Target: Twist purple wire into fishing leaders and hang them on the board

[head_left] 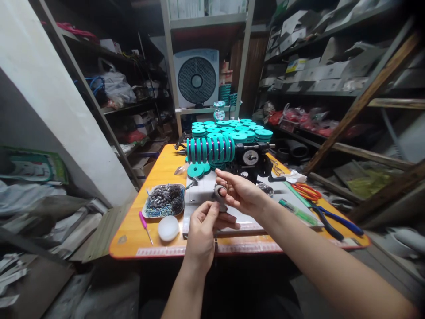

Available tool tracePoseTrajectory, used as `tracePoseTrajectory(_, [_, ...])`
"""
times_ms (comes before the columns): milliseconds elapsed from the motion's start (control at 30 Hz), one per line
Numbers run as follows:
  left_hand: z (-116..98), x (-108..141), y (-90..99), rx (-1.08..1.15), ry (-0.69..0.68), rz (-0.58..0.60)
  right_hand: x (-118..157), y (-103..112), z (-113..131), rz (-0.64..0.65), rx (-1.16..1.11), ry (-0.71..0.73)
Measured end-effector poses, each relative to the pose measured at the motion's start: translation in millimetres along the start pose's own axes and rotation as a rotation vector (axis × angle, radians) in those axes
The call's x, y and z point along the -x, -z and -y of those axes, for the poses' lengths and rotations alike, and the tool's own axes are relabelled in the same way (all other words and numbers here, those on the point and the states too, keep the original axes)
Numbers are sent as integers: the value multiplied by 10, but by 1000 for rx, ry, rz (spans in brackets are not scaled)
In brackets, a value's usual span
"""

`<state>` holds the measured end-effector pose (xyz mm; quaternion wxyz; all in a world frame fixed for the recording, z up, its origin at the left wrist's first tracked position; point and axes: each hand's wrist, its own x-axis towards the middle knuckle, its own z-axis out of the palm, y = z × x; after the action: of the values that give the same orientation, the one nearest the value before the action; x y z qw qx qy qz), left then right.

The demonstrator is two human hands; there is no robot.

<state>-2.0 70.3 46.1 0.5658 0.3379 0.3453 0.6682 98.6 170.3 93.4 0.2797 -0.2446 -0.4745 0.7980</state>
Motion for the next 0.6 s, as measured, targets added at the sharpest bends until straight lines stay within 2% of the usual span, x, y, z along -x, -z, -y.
tracePoseTrajectory(167, [72,132,34,59,61,-29,-52,-55,-26,-75,-101,-14])
tracePoseTrajectory(600, [261,402,99,29,121,-78,-60,-21,-39,-110,-121,-26])
